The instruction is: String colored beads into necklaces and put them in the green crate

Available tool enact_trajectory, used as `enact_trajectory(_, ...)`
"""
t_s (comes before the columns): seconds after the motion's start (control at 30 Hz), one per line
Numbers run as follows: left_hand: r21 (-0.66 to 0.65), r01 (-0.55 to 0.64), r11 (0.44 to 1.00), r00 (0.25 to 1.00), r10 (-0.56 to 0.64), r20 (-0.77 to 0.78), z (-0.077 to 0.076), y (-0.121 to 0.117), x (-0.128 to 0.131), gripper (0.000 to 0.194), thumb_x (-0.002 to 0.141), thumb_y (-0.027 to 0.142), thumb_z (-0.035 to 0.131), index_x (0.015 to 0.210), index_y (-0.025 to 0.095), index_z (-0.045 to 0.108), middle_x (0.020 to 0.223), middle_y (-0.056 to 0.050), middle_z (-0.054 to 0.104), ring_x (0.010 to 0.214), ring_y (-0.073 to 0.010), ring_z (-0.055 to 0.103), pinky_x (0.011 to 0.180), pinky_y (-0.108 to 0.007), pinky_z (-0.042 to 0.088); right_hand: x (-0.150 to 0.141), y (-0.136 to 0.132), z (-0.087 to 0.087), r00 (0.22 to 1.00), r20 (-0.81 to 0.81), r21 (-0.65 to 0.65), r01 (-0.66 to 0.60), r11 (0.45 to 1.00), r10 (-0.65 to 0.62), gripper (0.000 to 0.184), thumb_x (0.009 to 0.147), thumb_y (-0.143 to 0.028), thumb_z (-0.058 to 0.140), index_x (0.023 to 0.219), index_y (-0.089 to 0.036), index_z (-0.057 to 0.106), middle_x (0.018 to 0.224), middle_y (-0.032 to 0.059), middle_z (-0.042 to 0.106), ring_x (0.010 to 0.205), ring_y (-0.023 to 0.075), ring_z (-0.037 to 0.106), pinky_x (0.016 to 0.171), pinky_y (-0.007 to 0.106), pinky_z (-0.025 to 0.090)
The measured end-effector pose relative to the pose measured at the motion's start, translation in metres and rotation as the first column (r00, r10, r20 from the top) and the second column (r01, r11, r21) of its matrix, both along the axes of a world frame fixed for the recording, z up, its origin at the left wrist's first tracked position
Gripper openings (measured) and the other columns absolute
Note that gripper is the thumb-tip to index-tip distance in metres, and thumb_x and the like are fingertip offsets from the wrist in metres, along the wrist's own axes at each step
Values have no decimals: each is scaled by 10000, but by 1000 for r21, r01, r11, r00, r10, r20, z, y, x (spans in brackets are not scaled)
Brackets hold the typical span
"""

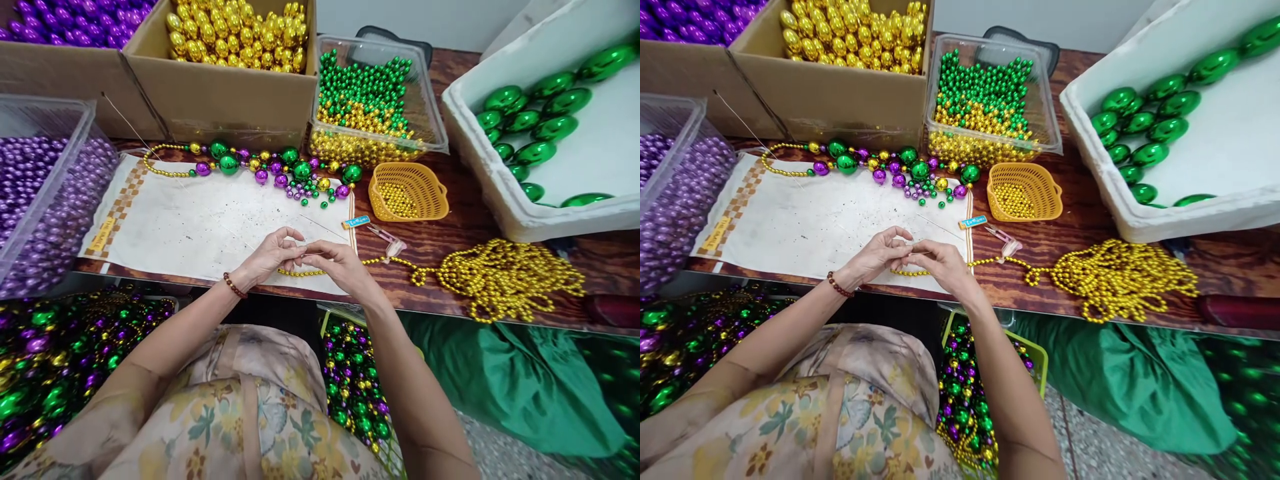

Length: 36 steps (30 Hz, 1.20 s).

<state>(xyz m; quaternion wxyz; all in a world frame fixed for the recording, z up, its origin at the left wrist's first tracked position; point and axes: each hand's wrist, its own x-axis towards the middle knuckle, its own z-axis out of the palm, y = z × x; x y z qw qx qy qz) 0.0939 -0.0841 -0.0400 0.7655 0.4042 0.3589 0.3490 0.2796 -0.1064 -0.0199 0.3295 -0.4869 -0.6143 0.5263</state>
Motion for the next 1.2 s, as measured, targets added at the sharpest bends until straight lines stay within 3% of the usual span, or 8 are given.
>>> enact_trajectory(0.23,117,99,988,987,-82,-141,-7,3,-3,241,734,318,823,800,119,704,626,-17,667,559,-92,602,594,-211,467,25,0,1,977,156,31,145,989,-148,222,774,-400,700,695,-193,719,582,-3,639,569,136,535,578,258,420)
enact_trajectory(0.33,163,138,977,979,-109,-175,-7,3,-6,211,728,309,819,749,118,732,704,-47,706,633,-106,631,655,-223,485,36,-7,4,981,12,-84,195,977,-194,260,737,-430,749,671,-190,676,560,-14,613,534,127,544,569,255,445)
enact_trajectory(0.47,190,91,978,986,-62,-155,-5,2,-1,254,736,360,821,782,129,726,752,-61,732,677,-132,668,688,-239,510,30,-22,-1,926,-291,-257,166,952,-239,330,736,-485,787,732,-191,637,761,28,733,537,121,626,546,245,470)
enact_trajectory(0.67,243,-113,963,973,157,-168,-11,-4,12,290,767,413,789,817,150,674,613,14,640,526,-119,621,575,-232,491,-8,-24,-30,727,-483,-207,447,870,-488,271,770,-457,767,788,-209,659,1060,61,780,542,100,661,513,228,505)
enact_trajectory(0.77,240,-188,952,948,240,-209,-16,-5,10,275,761,402,780,831,144,712,606,26,620,456,-86,534,506,-221,430,-21,-18,-43,824,-349,58,494,867,-446,177,874,-402,686,844,-232,723,1147,57,758,659,145,725,572,276,573)
enact_trajectory(0.9,211,-160,964,949,210,-236,-18,-1,4,251,766,387,775,827,144,751,560,37,559,510,-78,486,541,-217,401,-21,-15,-48,947,66,441,256,860,-315,245,1000,-282,517,914,-248,745,1173,53,754,1123,204,711,866,325,601)
enact_trajectory(1.03,136,-93,986,960,125,-251,-18,5,2,247,720,367,802,816,143,762,580,29,567,547,-78,462,558,-217,377,-14,-14,-40,850,470,474,-16,881,-238,291,1031,-198,445,998,-241,731,1254,34,732,1139,159,707,668,218,540)
enact_trajectory(1.2,54,-132,990,961,141,-239,-18,8,6,238,680,351,801,718,136,707,560,35,531,511,-64,412,520,-213,318,-11,-12,-37,771,615,428,-149,891,-167,244,1013,-202,488,1044,-251,726,1340,25,687,910,136,745,521,202,428)
